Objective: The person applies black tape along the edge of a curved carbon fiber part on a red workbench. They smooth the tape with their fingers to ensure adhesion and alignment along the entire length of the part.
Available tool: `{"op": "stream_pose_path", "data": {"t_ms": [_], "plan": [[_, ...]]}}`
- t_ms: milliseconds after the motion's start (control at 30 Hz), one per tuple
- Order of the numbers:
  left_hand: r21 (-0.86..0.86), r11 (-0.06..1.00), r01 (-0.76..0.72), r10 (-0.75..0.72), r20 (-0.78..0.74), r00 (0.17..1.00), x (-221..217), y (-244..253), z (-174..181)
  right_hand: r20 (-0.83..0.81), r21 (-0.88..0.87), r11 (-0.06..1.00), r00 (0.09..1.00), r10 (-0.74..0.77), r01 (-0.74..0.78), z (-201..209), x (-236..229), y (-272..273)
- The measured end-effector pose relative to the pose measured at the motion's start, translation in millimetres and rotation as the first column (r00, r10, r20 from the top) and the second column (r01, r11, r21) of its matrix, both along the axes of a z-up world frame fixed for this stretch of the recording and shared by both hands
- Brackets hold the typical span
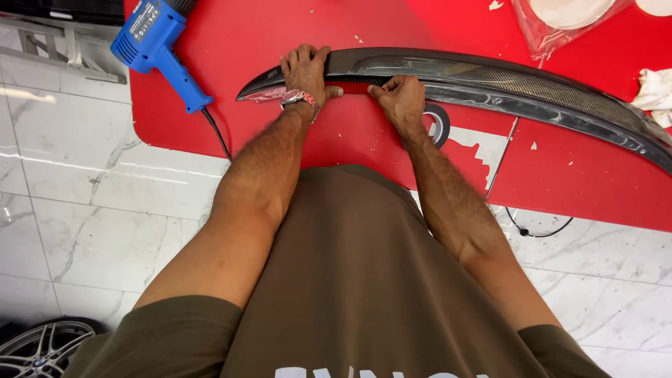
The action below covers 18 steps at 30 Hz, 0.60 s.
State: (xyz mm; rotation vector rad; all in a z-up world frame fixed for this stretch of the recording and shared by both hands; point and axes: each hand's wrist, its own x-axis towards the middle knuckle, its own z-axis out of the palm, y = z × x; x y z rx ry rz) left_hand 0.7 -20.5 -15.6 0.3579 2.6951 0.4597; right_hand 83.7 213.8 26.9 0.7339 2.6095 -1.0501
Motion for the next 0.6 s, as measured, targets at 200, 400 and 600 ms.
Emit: {"op": "stream_pose_path", "data": {"t_ms": [200, 400, 600], "plan": [[-0.006, 1.000, -0.014, 0.014, 0.036, 0.999, -1, 0, -1, -0.016, -0.013, 1.000, 1.000, 0.007, -0.007, -12, -1, 3], [0.013, 1.000, -0.009, 0.008, 0.024, 1.000, 0, -1, -4, -0.031, -0.012, 1.000, 1.000, 0.005, -0.005, -13, 0, 1], [0.010, 1.000, -0.018, 0.018, 0.033, 0.999, -2, 1, 1, -0.015, -0.013, 1.000, 1.000, -0.015, 0.015, -5, 0, -2]]}}
